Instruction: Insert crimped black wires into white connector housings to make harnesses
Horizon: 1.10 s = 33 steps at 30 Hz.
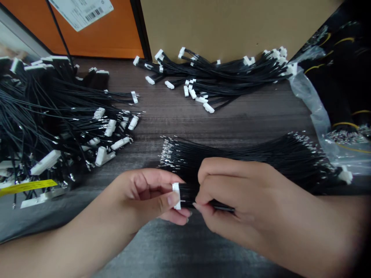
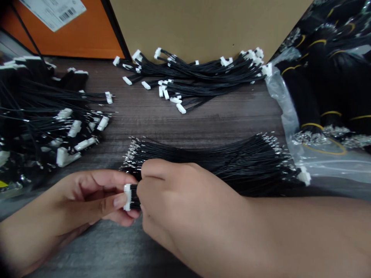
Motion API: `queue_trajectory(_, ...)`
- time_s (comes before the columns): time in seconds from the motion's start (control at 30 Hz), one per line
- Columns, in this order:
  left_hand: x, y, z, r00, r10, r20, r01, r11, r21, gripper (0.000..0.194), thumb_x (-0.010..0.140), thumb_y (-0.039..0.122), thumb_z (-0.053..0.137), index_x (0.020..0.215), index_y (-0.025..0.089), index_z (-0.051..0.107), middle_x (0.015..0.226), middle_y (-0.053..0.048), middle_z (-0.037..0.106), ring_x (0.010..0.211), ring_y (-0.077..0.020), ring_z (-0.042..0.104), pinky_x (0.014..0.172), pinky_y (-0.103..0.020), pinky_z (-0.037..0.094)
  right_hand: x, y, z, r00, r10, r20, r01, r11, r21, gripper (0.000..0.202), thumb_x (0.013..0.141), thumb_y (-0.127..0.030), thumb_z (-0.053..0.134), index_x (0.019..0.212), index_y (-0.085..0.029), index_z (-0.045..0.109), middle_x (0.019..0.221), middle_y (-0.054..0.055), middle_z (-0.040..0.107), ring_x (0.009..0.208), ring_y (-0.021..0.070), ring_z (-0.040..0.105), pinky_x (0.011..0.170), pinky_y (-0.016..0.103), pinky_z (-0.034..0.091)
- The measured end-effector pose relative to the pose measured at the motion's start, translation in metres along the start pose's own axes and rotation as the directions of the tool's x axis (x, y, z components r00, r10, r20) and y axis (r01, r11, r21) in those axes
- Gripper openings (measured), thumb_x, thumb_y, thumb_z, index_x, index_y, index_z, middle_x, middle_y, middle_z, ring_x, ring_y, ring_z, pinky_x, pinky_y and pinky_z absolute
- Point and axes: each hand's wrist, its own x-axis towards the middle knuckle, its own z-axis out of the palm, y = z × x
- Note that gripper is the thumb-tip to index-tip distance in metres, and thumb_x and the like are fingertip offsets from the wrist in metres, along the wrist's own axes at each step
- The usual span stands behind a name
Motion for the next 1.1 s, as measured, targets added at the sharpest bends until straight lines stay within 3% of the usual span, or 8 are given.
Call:
queue_trajectory(0.1,0.001,-0.001,-0.001,1.0,-0.006,0.009,0.006,1.0,-0.004,0.022,0.07,0.029,0.108,0.082,0.022,0.09,0.075,-0.001,0.088,0.069,-0.016,0.084,0.07,-0.018,0.069,0.0,0.001,0.001,0.998,-0.061,0.008,0.061,0.998,-0.007,0.028,0.091,0.001,0.06,0.071,-0.017,0.07,0.073,-0.002,0.058,0.067,0.0078,0.052,0.058,0.018,0.043)
queue_trajectory(0.27,0.004,-0.014,-0.01,0.994,0.054,0.095,-0.052,0.998,-0.031,0.008,0.087,0.027,0.098,0.091,0.024,0.092,0.084,-0.001,0.09,0.076,-0.0156,0.085,0.073,-0.019,0.069,-0.004,-0.002,0.008,0.997,0.081,-0.003,-0.08,0.992,0.093,0.026,0.092,0.002,0.066,0.073,-0.016,0.068,0.077,-0.003,0.06,0.068,0.0069,0.055,0.061,0.017,0.045)
queue_trajectory(0.43,0.006,-0.021,-0.012,0.993,0.059,0.101,-0.054,0.997,-0.051,0.011,0.085,0.029,0.1,0.09,0.023,0.092,0.084,-0.001,0.09,0.076,-0.0154,0.085,0.073,-0.02,0.07,0.006,0.006,-0.004,0.994,0.081,0.078,-0.093,0.981,0.17,0.026,0.101,-0.007,0.065,0.081,-0.02,0.074,0.081,-0.003,0.066,0.069,0.008,0.061,0.063,0.02,0.047)
queue_trajectory(0.57,0.007,-0.021,-0.014,0.998,0.038,0.051,-0.037,0.999,-0.036,0.018,0.082,0.03,0.102,0.095,0.025,0.092,0.078,0.001,0.087,0.074,-0.0187,0.088,0.072,-0.021,0.071,0.022,0.024,-0.012,0.992,0.129,-0.007,-0.129,0.99,0.05,0.006,0.091,-0.01,0.082,0.087,-0.015,0.081,0.087,0.0,0.07,0.073,0.0101,0.064,0.068,0.023,0.048)
queue_trajectory(0.73,0.003,-0.018,-0.015,0.998,0.024,0.057,-0.023,1.0,-0.012,0.015,0.083,0.033,0.101,0.093,0.027,0.092,0.078,0.003,0.086,0.078,-0.0189,0.089,0.075,-0.02,0.07,0.023,0.035,-0.002,0.992,0.123,-0.007,-0.122,0.99,0.069,0.022,0.091,-0.001,0.077,0.074,-0.015,0.078,0.081,0.0,0.072,0.074,0.0101,0.066,0.07,0.022,0.049)
queue_trajectory(0.93,0.0,-0.008,-0.013,0.999,-0.001,0.046,0.002,1.0,-0.025,0.015,0.082,0.032,0.102,0.088,0.024,0.09,0.077,0.004,0.084,0.079,-0.0173,0.089,0.076,-0.017,0.068,0.019,0.027,-0.02,0.977,0.209,-0.038,-0.2,0.965,0.168,0.018,0.094,-0.008,0.08,0.082,-0.022,0.081,0.082,-0.007,0.075,0.069,0.0039,0.068,0.064,0.015,0.049)
queue_trajectory(1.1,-0.001,-0.003,-0.009,0.999,-0.05,0.02,0.052,0.997,-0.059,0.012,0.084,0.027,0.1,0.09,0.024,0.09,0.08,0.005,0.086,0.082,-0.016,0.088,0.08,-0.017,0.067,0.011,0.01,-0.033,0.968,0.249,-0.031,-0.247,0.968,0.046,0.023,0.094,-0.009,0.065,0.076,-0.023,0.067,0.078,-0.007,0.068,0.06,0.0042,0.06,0.052,0.015,0.044)
